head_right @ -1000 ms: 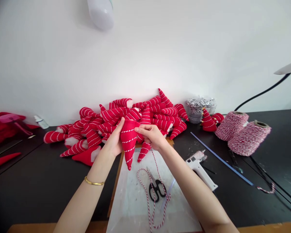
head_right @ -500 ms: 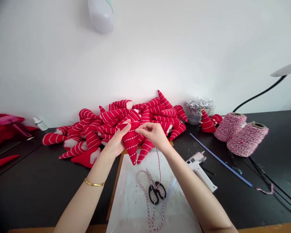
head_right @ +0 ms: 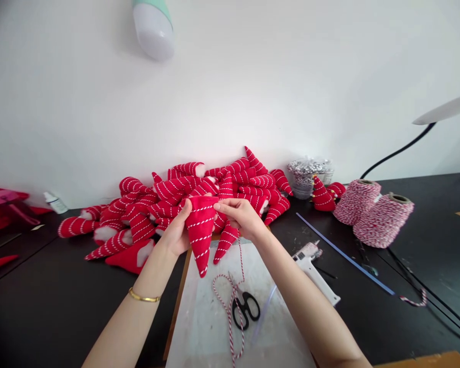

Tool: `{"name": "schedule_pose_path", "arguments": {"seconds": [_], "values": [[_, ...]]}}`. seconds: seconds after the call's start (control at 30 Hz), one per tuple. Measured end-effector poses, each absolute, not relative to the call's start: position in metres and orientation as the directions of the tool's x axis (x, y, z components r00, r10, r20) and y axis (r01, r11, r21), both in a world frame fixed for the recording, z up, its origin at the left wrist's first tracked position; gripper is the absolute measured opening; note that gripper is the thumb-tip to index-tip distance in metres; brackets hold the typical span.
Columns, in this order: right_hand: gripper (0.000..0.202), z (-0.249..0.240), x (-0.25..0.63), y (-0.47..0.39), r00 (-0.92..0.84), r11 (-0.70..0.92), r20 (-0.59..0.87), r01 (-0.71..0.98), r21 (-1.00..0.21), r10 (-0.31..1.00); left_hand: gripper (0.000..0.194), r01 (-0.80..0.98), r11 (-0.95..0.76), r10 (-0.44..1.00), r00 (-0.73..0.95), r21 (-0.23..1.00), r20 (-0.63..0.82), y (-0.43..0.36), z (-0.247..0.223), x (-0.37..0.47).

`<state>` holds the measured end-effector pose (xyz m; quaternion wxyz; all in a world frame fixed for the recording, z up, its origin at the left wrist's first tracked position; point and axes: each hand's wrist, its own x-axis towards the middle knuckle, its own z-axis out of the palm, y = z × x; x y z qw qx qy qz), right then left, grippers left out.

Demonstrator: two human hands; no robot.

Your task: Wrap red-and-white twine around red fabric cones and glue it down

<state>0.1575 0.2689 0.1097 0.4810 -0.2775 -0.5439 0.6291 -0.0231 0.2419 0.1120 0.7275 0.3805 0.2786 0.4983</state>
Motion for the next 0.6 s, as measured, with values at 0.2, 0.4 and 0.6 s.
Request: {"name": "schedule_pose_path", "arguments": {"seconds": [0.2, 0.4, 0.6], "values": [[0.041, 0.109, 0.15, 0.269, -0.129, 0.221, 0.261, -0.263, -0.939, 0.957, 0.077, -0.448, 0.02, 0.988, 0.147, 0.894, 0.052, 0.246, 0.11, -0.016], [0.032, 0.105, 0.137, 0.259, -0.001, 0.464, 0.466, -0.099, -0.88, 0.885, 0.126, -0.152, -0.212, 0.977, -0.031, 0.965, 0.21, 0.246, 0.101, -0.003], [0.03, 0.109, 0.142, 0.257, -0.097, 0.519, 0.522, -0.053, -0.853, 0.848, 0.12, -0.216, -0.167, 0.984, -0.092, 0.962, 0.15, 0.246, 0.104, -0.001]]}}
